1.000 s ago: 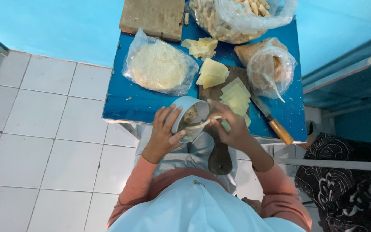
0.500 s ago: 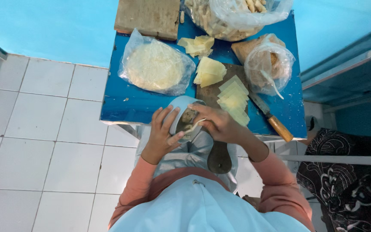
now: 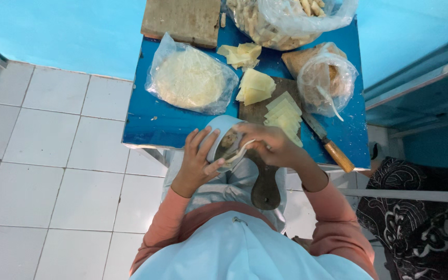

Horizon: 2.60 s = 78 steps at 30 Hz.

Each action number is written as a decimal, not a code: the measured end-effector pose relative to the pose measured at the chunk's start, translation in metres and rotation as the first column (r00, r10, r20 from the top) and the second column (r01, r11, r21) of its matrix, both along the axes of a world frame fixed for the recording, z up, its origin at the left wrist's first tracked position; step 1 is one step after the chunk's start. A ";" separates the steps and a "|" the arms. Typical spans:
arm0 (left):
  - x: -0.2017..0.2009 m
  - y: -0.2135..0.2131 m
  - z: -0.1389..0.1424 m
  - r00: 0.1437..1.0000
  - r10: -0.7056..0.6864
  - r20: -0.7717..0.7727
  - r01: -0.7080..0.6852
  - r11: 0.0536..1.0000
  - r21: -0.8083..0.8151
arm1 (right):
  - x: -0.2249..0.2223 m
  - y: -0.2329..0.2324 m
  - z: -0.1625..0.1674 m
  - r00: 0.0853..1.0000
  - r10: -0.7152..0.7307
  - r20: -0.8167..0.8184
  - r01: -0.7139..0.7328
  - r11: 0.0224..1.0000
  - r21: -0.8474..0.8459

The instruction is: The person folds thin yellow wrapper slices by hand on a wooden board, then uses a spoon to scoop filling from a plastic container onto the folded pieces, stacking the filled rolls on the board. They repeat the fold-and-fill cycle for several wrappers, occasionally repositioning the stack.

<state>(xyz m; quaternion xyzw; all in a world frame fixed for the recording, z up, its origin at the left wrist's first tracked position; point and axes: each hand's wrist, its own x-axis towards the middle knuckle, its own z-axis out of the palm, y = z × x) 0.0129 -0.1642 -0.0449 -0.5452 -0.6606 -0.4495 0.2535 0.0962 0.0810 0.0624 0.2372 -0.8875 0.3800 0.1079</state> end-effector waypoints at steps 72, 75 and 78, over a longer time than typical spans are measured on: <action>-0.073 0.029 0.072 0.685 0.626 0.374 -0.625 0.768 -0.140 | 0.080 0.007 -0.078 0.971 0.218 0.103 0.229 -0.702 -0.674; -0.027 0.031 0.074 0.796 0.534 0.284 -0.564 0.825 0.028 | 0.081 -0.011 -0.072 0.969 0.237 0.065 0.221 -0.726 -0.651; 0.034 0.043 0.076 0.884 0.221 0.413 -0.258 0.966 0.035 | 0.079 -0.025 -0.075 0.965 0.261 0.033 0.211 -0.690 -0.693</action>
